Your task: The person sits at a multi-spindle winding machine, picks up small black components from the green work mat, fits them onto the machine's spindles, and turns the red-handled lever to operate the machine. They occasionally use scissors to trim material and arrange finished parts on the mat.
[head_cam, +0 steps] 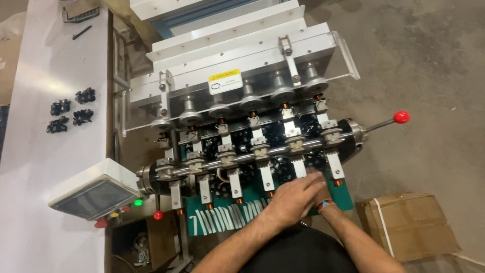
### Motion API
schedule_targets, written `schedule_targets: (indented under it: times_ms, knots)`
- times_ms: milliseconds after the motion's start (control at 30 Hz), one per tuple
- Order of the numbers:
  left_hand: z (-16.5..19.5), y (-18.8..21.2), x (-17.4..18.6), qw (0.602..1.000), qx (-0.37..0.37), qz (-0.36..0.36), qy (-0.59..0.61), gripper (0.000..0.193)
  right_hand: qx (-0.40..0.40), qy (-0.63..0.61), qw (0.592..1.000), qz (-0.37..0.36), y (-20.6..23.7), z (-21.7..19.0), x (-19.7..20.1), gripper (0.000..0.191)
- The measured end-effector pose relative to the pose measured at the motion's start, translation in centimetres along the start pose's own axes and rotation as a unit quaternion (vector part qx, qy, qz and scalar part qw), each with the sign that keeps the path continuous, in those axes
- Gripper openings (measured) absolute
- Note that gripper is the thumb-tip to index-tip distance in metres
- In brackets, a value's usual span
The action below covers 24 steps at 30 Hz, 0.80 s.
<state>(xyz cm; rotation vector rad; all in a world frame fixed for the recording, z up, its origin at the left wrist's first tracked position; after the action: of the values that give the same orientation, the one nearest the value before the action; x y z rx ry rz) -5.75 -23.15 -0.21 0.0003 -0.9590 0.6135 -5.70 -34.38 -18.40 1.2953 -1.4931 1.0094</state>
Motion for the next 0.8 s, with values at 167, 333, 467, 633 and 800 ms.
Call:
schedule_targets:
  times_ms: [167, 333, 467, 633, 800]
  knots:
    - [0.9, -8.1, -6.1, 0.994, -0.039, -0.030, -0.099, 0.057, 0.062, -0.328, 0.936, -0.109, 8.2, 2.1, -1.4, 0.039]
    - [-0.4, -6.6, -7.3, 0.979, 0.037, 0.006, -0.200, 0.009, -0.003, -0.278, 0.917, -0.287, 14.0, 9.4, -3.4, 0.029]
    - [-1.2, 1.2, -8.7, 0.970, 0.199, 0.115, -0.077, 0.017, -0.064, -0.210, 0.927, -0.304, 16.2, 15.2, -3.0, 0.029]
    - [-4.7, 6.1, -17.0, 0.863, 0.429, 0.183, 0.194, 0.025, -0.073, -0.271, 0.925, -0.255, 14.3, 17.0, -0.7, 0.033]
    - [-7.6, 1.6, -24.9, 0.669, 0.525, 0.081, 0.520, 0.021, 0.051, -0.412, 0.909, -0.041, 9.2, 13.9, 4.7, 0.036]
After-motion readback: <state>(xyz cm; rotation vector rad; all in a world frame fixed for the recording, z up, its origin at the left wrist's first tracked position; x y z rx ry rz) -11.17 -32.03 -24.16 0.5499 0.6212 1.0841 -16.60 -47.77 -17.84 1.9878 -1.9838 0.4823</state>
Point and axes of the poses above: each hand's wrist, its own y-axis away from the middle knuckle, its own x-axis out of the back of the hand, z = x × y, the point moved 6 cm from there along -y, towards the middle knuckle, and after that the axes turned 1 degree about -z, right-handed, at the moved point
